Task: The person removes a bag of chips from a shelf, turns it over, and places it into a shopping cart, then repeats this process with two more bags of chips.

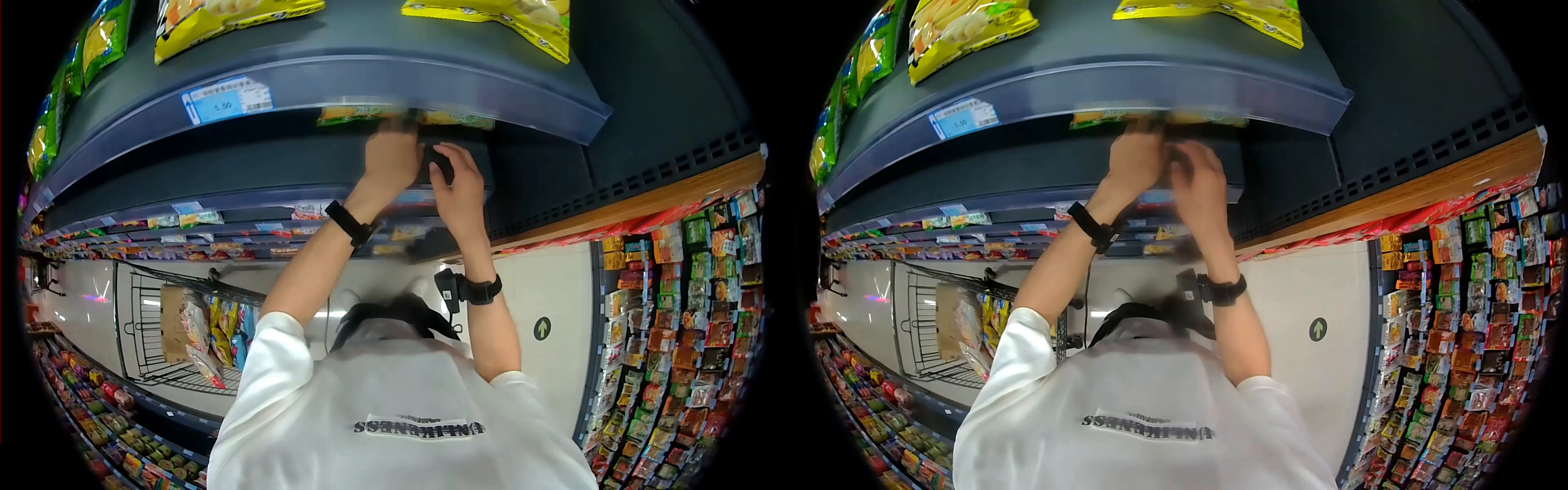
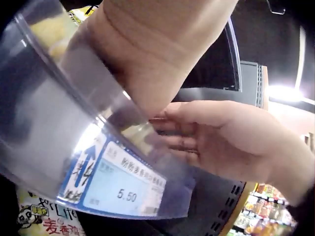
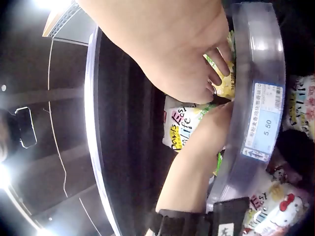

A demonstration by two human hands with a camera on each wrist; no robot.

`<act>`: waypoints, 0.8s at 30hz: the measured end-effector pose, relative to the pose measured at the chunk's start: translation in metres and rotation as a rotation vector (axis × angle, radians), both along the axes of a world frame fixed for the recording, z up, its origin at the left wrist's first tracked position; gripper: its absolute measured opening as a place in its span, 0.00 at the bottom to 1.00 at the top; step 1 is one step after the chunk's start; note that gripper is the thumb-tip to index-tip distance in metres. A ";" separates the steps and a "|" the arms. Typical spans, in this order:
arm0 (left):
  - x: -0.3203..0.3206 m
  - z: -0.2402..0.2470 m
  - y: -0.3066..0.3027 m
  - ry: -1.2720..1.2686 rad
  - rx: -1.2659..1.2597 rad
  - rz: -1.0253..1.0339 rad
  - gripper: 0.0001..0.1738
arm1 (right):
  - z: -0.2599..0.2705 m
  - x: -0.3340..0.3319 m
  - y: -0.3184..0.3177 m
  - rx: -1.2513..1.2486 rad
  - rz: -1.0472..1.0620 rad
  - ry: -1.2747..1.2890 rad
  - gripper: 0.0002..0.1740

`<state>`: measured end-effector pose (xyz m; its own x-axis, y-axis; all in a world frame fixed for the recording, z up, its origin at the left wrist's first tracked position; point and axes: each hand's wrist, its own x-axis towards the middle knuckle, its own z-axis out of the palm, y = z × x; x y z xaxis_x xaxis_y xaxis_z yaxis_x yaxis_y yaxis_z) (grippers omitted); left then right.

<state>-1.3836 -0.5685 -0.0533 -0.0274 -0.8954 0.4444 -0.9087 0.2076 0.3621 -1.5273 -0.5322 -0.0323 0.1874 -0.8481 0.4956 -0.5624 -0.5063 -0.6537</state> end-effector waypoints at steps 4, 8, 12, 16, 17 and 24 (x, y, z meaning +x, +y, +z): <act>0.005 0.011 0.029 0.100 0.095 -0.002 0.18 | 0.010 0.004 0.026 -0.008 0.030 -0.073 0.13; 0.017 0.029 0.082 0.294 0.112 -0.006 0.17 | 0.015 0.014 0.044 -0.026 0.141 -0.116 0.12; 0.029 0.043 0.140 0.383 -0.123 0.092 0.12 | 0.019 0.039 0.062 0.108 0.365 -0.200 0.10; 0.039 0.059 0.217 0.551 -0.223 0.314 0.11 | 0.008 0.065 0.090 0.216 0.731 -0.201 0.11; 0.034 0.063 0.243 0.633 -0.229 0.352 0.11 | 0.012 0.064 0.107 0.219 0.805 -0.190 0.11; -0.008 0.166 0.412 0.496 -0.967 0.336 0.33 | 0.106 0.057 0.191 0.356 1.305 -0.466 0.11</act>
<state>-1.3913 -0.1569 0.1126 0.5206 -0.1001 0.8479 -0.7723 0.3682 0.5177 -1.4700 -0.3413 0.0738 0.7982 -0.2884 0.5288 0.4671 -0.2579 -0.8457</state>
